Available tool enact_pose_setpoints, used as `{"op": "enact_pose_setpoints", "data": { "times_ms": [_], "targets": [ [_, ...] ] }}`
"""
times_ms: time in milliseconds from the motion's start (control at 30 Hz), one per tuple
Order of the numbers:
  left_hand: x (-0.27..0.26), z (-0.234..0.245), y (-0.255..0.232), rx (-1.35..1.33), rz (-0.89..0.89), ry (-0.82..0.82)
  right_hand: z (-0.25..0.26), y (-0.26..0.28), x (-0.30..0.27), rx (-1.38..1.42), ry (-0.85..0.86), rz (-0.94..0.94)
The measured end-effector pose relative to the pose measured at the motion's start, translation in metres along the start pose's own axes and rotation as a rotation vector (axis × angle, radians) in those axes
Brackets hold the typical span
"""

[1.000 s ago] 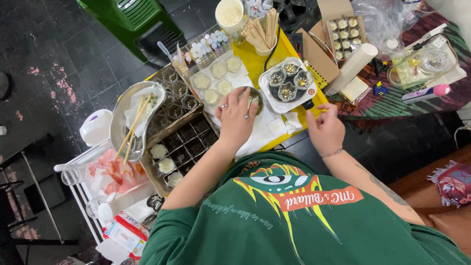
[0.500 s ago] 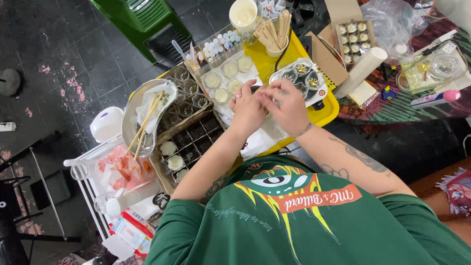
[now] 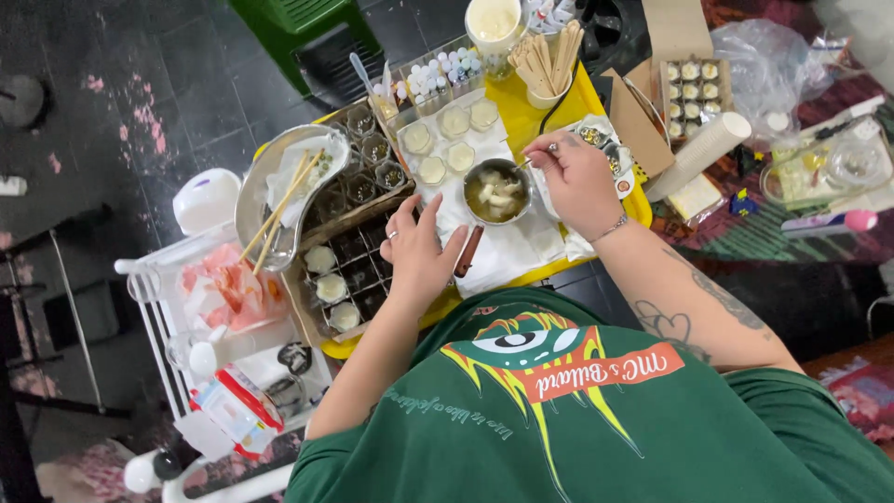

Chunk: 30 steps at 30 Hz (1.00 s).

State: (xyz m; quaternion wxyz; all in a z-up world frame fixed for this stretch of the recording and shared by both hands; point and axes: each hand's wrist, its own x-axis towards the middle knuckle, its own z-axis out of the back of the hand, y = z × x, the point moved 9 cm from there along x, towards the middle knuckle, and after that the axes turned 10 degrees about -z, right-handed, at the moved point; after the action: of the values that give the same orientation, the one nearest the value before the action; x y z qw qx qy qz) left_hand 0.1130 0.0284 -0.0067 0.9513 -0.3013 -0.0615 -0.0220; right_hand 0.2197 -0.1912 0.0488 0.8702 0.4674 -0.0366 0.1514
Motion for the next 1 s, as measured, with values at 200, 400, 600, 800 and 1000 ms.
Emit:
{"op": "enact_pose_setpoints", "data": {
  "times_ms": [200,400,600,800,1000],
  "targets": [
    [-0.018,-0.015,0.01,-0.026,0.098,-0.151,0.002,-0.024,0.013,0.128,0.102,-0.049],
    [-0.017,-0.014,-0.012,-0.008,0.189,-0.214,-0.001,-0.028,0.022,0.09,0.224,-0.026],
    [-0.014,-0.024,-0.028,0.015,0.24,-0.234,0.009,-0.039,0.027,0.28,0.299,-0.024],
    [-0.002,-0.034,-0.042,0.066,0.194,-0.247,0.076,-0.047,0.04,0.664,0.187,-0.142],
    [0.053,-0.048,-0.065,0.03,0.035,-0.139,0.098,-0.063,0.048,0.43,0.237,-0.091]
  ]
}}
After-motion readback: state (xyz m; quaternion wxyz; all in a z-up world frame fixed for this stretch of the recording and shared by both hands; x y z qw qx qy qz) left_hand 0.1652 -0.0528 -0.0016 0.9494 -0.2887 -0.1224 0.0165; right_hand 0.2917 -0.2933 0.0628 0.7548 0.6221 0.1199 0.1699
